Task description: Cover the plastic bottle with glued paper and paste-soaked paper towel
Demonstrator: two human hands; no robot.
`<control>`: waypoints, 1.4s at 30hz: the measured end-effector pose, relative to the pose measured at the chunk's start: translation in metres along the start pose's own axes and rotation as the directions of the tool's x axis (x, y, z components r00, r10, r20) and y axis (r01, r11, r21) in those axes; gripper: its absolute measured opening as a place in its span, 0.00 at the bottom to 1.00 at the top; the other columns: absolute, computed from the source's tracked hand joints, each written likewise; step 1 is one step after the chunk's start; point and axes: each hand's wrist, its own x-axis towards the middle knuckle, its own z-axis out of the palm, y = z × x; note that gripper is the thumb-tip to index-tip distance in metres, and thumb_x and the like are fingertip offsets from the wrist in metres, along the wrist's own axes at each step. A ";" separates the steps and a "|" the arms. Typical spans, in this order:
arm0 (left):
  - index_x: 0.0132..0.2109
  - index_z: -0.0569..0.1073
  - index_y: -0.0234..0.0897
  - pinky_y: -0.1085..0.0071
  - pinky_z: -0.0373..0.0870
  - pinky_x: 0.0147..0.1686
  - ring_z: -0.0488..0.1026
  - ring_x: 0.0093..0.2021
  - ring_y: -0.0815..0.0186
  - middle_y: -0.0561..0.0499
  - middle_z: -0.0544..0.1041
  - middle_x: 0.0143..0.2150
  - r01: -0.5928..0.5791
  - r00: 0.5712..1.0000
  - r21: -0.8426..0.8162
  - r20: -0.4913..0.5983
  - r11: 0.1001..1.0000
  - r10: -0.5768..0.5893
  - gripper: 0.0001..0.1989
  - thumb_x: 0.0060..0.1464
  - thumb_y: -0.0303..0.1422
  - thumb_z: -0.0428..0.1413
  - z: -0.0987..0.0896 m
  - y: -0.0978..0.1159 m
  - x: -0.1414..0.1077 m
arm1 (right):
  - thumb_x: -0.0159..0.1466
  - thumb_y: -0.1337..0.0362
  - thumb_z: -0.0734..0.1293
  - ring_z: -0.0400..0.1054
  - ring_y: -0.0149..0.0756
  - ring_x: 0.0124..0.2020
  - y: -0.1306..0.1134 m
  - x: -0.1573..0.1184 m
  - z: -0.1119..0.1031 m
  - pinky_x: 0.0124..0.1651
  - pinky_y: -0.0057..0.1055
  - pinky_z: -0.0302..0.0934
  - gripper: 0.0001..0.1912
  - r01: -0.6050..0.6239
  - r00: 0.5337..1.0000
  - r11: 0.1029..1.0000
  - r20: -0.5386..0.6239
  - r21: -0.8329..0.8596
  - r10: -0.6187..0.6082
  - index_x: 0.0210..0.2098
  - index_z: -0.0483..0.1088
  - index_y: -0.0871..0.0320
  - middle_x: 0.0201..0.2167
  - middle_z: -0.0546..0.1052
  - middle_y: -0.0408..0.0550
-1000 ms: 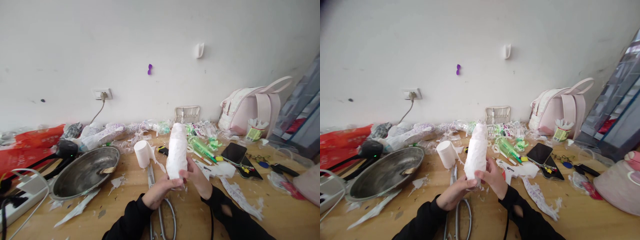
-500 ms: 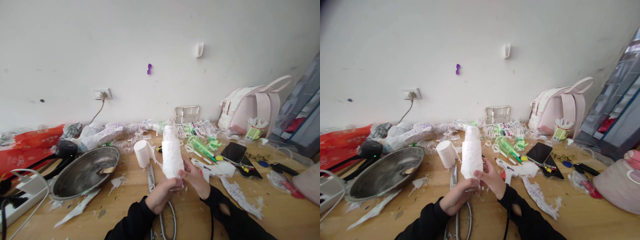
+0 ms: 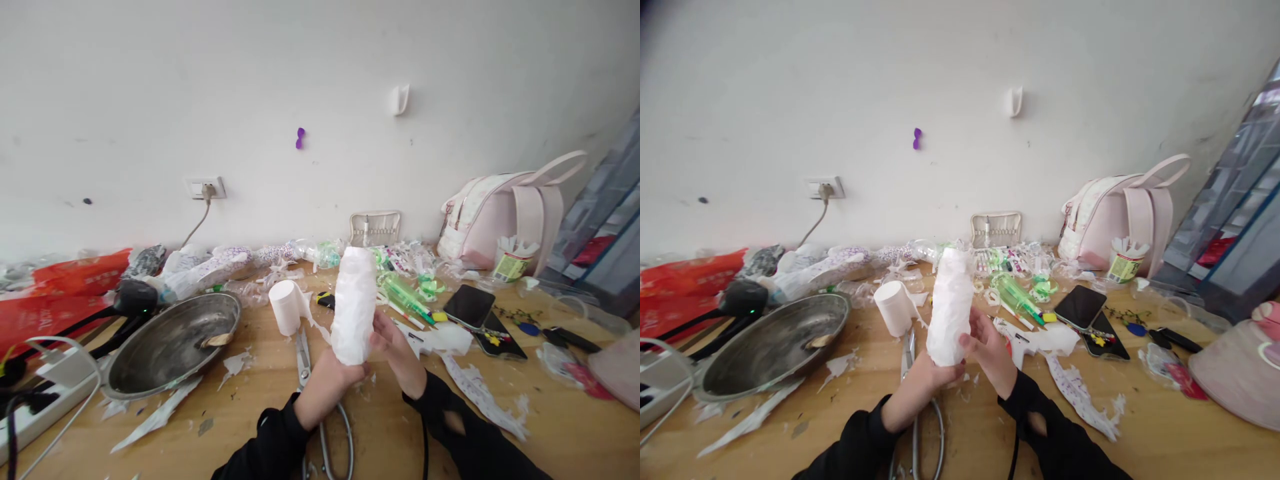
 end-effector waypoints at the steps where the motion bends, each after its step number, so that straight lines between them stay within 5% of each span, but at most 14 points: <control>1: 0.41 0.70 0.34 0.67 0.65 0.40 0.69 0.39 0.61 0.50 0.75 0.38 -0.032 0.999 0.077 -0.023 0.997 0.034 0.18 0.37 0.27 0.55 -0.001 0.000 0.002 | 0.44 0.48 0.72 0.66 0.43 0.47 -0.001 0.000 0.000 0.48 0.38 0.61 0.32 0.021 1.000 1.000 0.002 0.006 -0.021 0.44 0.65 0.54 0.45 0.74 0.50; 12: 0.42 0.71 0.38 0.66 0.66 0.35 0.72 0.36 0.58 0.45 0.75 0.37 -0.146 0.968 0.637 -0.067 0.757 0.243 0.15 0.45 0.32 0.51 -0.009 0.004 -0.002 | 0.46 0.57 0.73 0.70 0.43 0.43 0.001 -0.007 -0.006 0.44 0.38 0.65 0.22 0.058 0.992 0.998 -0.108 -0.019 -0.060 0.40 0.69 0.56 0.40 0.77 0.49; 20: 0.41 0.71 0.35 0.63 0.63 0.34 0.71 0.36 0.54 0.42 0.74 0.34 -0.112 0.958 0.727 -0.103 0.678 0.268 0.14 0.46 0.34 0.51 -0.010 0.001 -0.003 | 0.46 0.58 0.73 0.70 0.47 0.43 0.003 -0.004 -0.005 0.46 0.42 0.64 0.20 0.063 0.988 0.997 -0.140 -0.049 -0.069 0.38 0.71 0.56 0.39 0.78 0.48; 31: 0.43 0.70 0.38 0.64 0.65 0.35 0.72 0.38 0.56 0.43 0.75 0.37 -0.145 0.974 0.684 -0.029 0.715 0.226 0.14 0.48 0.33 0.50 -0.015 0.000 0.001 | 0.49 0.52 0.70 0.68 0.45 0.44 0.004 -0.001 -0.009 0.47 0.41 0.62 0.24 0.061 0.982 0.997 -0.179 0.039 -0.053 0.42 0.67 0.56 0.41 0.76 0.49; 42: 0.41 0.71 0.37 0.65 0.63 0.36 0.70 0.38 0.56 0.43 0.73 0.36 -0.093 0.970 0.715 -0.092 0.693 0.225 0.13 0.48 0.34 0.51 -0.015 -0.003 -0.002 | 0.51 0.54 0.70 0.68 0.46 0.44 0.007 0.000 -0.012 0.48 0.41 0.59 0.20 0.084 0.973 0.996 -0.220 0.031 -0.075 0.39 0.69 0.57 0.40 0.76 0.49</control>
